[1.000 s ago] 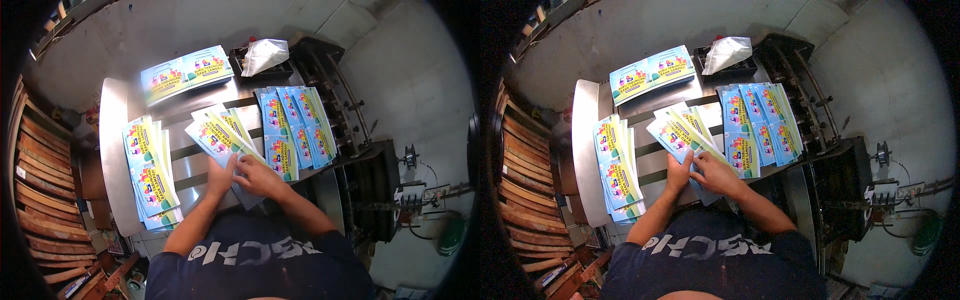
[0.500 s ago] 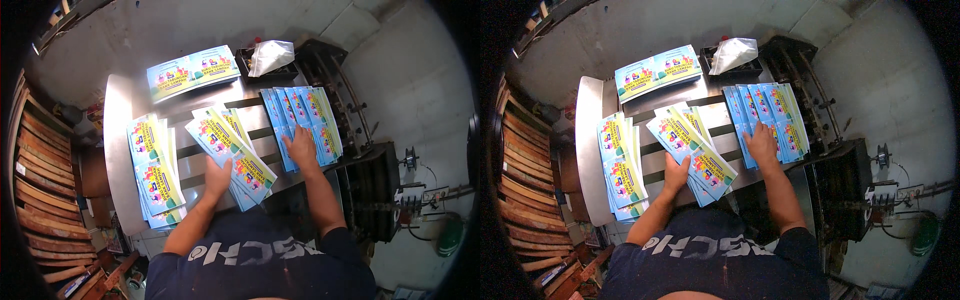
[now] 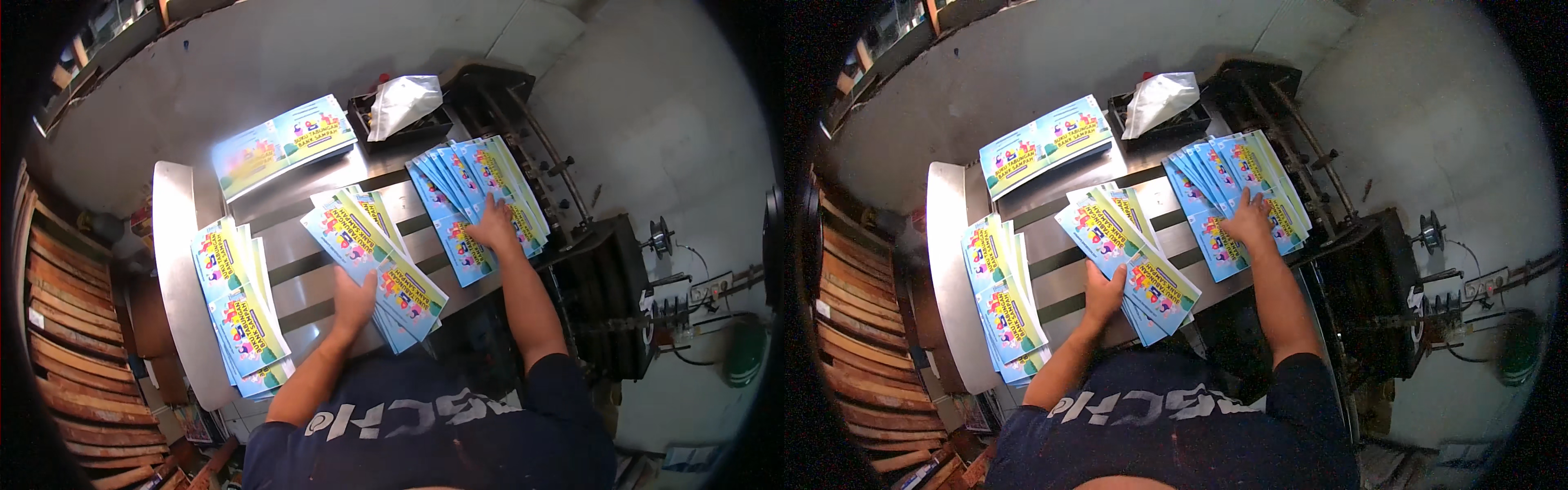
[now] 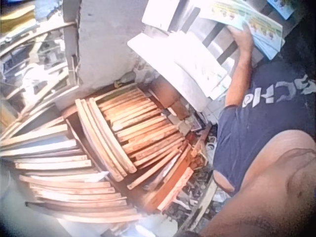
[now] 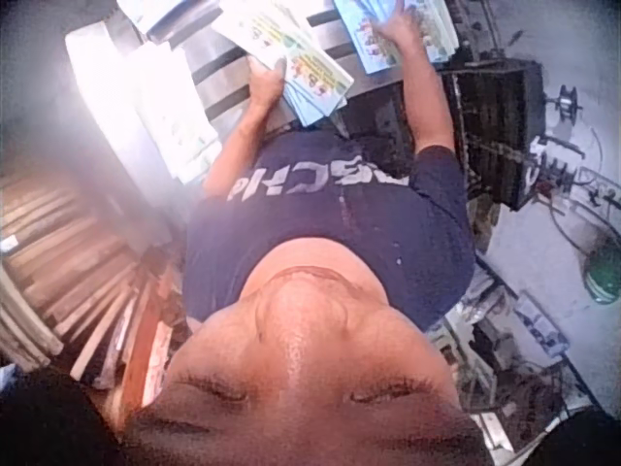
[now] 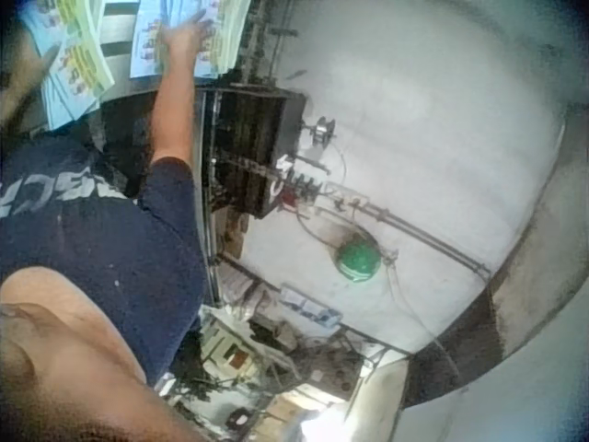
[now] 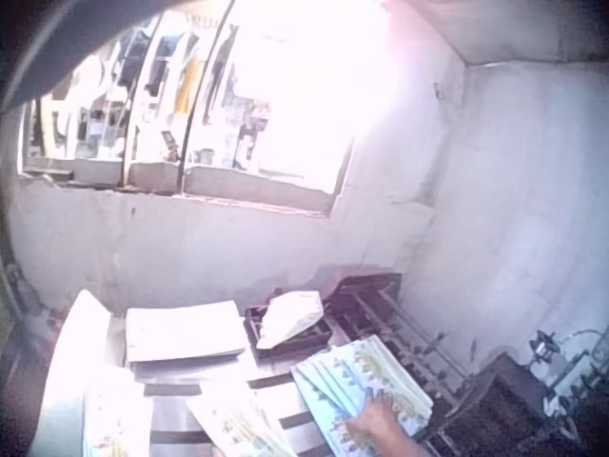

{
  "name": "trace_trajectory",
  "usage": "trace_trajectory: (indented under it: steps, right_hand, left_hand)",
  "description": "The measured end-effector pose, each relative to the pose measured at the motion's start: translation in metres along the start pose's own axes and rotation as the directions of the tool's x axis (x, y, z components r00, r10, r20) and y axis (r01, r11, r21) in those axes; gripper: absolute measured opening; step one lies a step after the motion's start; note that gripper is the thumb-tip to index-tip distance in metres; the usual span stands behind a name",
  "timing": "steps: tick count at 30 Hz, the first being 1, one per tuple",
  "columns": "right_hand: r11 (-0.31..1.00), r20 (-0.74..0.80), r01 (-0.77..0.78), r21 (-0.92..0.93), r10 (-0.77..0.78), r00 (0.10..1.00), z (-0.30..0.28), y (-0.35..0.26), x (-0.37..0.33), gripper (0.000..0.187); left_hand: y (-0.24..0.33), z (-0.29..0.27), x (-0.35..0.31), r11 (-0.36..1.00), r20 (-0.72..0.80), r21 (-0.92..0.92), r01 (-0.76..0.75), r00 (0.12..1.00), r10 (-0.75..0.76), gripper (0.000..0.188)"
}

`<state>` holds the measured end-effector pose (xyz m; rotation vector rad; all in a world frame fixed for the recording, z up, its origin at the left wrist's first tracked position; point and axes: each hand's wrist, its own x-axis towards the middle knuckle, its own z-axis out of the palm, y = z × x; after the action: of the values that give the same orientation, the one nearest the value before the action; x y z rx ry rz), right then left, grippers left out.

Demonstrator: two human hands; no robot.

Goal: The person folds printed paper sheets by hand, sorts and fans through a stack of printed booklets on a table, and folds additional printed sheets.

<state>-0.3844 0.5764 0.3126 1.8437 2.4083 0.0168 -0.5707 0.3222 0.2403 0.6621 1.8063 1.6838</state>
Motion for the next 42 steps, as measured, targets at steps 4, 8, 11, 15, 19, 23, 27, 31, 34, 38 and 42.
trace_trajectory:
  steps: [4,8,11,15,19,23,27,31,34,38,42]
  right_hand:
    - [0.981,-0.035,0.193,-0.002,-0.193,0.981,0.017,0.03,0.024,0.078]
    - [0.922,0.027,0.371,0.109,-0.376,0.926,-0.027,0.003,-0.02,0.057]
    - [0.824,0.009,0.512,0.242,-0.53,0.848,-0.014,-0.039,-0.089,0.057]
    - [0.646,0.172,0.594,0.48,-0.733,0.659,-0.059,-0.076,-0.141,0.066]
    - [0.739,0.208,0.206,0.641,-0.426,0.88,-0.026,-0.049,-0.084,0.084]
    - [0.933,-0.286,0.222,0.283,-0.139,0.948,0.033,-0.023,-0.048,0.079]
    - [0.807,0.12,0.052,0.589,-0.151,0.981,0.008,-0.065,-0.04,0.082]
    - [0.6,0.292,-0.1,0.794,-0.233,0.928,0.029,-0.047,-0.024,0.083]
    - [0.099,0.153,-0.132,0.986,-0.249,0.957,0.02,-0.046,-0.056,0.068]
    - [-0.075,0.079,-0.14,0.987,-0.537,0.84,-0.003,-0.046,-0.099,0.045]
    - [-0.113,0.056,-0.11,0.987,-0.398,0.916,0.008,-0.009,-0.092,0.037]
  left_hand:
    - [-0.004,0.021,0.002,0.999,0.081,-0.033,-0.016,0.997,0.018,0.046]
    - [-0.004,0.029,0.0,0.999,0.082,-0.038,-0.014,0.997,0.017,0.047]
    - [-0.002,0.043,0.004,0.984,0.101,-0.175,-0.016,0.994,0.034,0.047]
    - [-0.003,0.032,0.014,0.922,0.201,-0.342,0.18,0.973,-0.115,0.049]
    - [0.005,0.01,0.016,0.946,0.063,-0.284,0.158,0.987,-0.147,0.044]
    - [0.031,0.002,0.019,0.902,0.13,-0.352,0.25,0.967,-0.217,0.046]
    - [0.029,-0.011,0.019,0.897,0.156,-0.341,0.282,0.958,-0.242,0.052]
    - [0.031,-0.014,0.019,0.932,0.181,-0.328,0.156,0.978,-0.1,0.056]
    - [0.039,-0.032,0.013,0.941,0.205,-0.323,0.101,0.978,-0.035,0.061]
    - [0.048,-0.049,0.008,0.937,0.221,-0.344,0.056,0.975,0.023,0.057]
    - [0.039,-0.068,0.009,0.942,0.214,-0.336,0.014,0.975,0.062,0.049]
